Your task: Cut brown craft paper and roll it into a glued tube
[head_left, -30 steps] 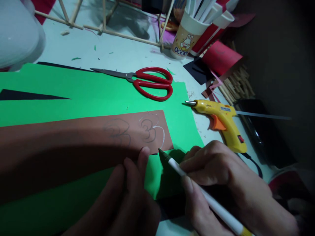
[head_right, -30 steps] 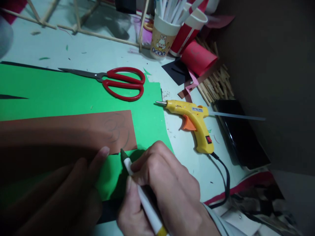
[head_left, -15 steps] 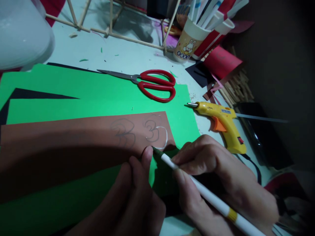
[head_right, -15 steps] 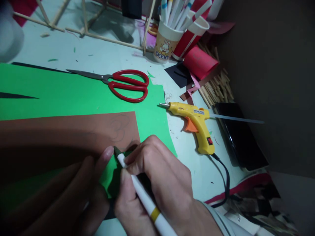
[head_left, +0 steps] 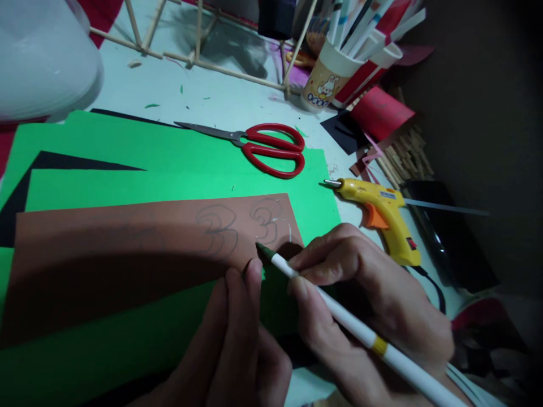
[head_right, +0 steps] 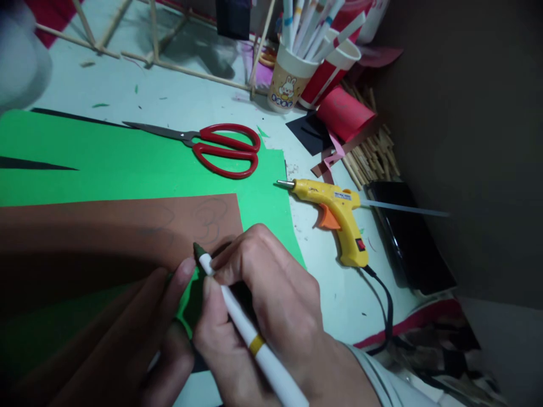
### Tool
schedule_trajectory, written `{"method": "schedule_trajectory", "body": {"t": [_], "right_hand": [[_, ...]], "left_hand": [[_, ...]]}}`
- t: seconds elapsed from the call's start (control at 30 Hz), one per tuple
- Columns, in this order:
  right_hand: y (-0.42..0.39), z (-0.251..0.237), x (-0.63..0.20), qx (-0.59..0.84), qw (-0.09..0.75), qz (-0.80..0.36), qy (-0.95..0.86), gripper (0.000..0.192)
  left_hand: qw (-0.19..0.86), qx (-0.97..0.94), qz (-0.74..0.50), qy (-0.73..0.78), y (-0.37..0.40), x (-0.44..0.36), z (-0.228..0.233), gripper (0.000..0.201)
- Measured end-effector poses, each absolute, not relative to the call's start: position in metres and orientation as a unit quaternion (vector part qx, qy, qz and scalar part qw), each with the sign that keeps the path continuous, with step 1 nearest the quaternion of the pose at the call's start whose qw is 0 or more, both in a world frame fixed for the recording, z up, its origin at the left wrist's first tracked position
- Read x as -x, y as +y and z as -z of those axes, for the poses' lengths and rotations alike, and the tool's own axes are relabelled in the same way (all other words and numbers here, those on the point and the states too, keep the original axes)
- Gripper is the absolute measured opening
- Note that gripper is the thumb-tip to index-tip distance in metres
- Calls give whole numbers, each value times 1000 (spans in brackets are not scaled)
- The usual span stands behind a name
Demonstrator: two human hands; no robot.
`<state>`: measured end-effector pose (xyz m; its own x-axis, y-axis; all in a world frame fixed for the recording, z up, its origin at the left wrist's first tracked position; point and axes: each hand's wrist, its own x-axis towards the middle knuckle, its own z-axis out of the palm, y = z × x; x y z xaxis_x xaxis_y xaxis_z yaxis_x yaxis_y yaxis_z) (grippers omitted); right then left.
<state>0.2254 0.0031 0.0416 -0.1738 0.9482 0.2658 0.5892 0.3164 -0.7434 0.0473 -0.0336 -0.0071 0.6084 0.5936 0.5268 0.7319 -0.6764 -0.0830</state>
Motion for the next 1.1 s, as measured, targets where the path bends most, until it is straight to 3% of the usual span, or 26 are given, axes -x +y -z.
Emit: {"method": "schedule_trajectory", "body": {"t": [0.3,0.6,0.83,1.1], "right_hand": [[12,-40,-227,482,364,-252,-756,16],[10,-38,-234,470,348,-273,-764,11],[9,-40,-235,443,350,-345,-750,13],[5,-40,-235,465,343,-333,-746,15]], "left_hand": [[134,853,256,-435,-37,-52,11,8],[167,906,248,-299,-28,-34,20,10],[130,909,226,-325,-30,-37,10,19],[159,873,268,-376,-37,-50,23,21]]}}
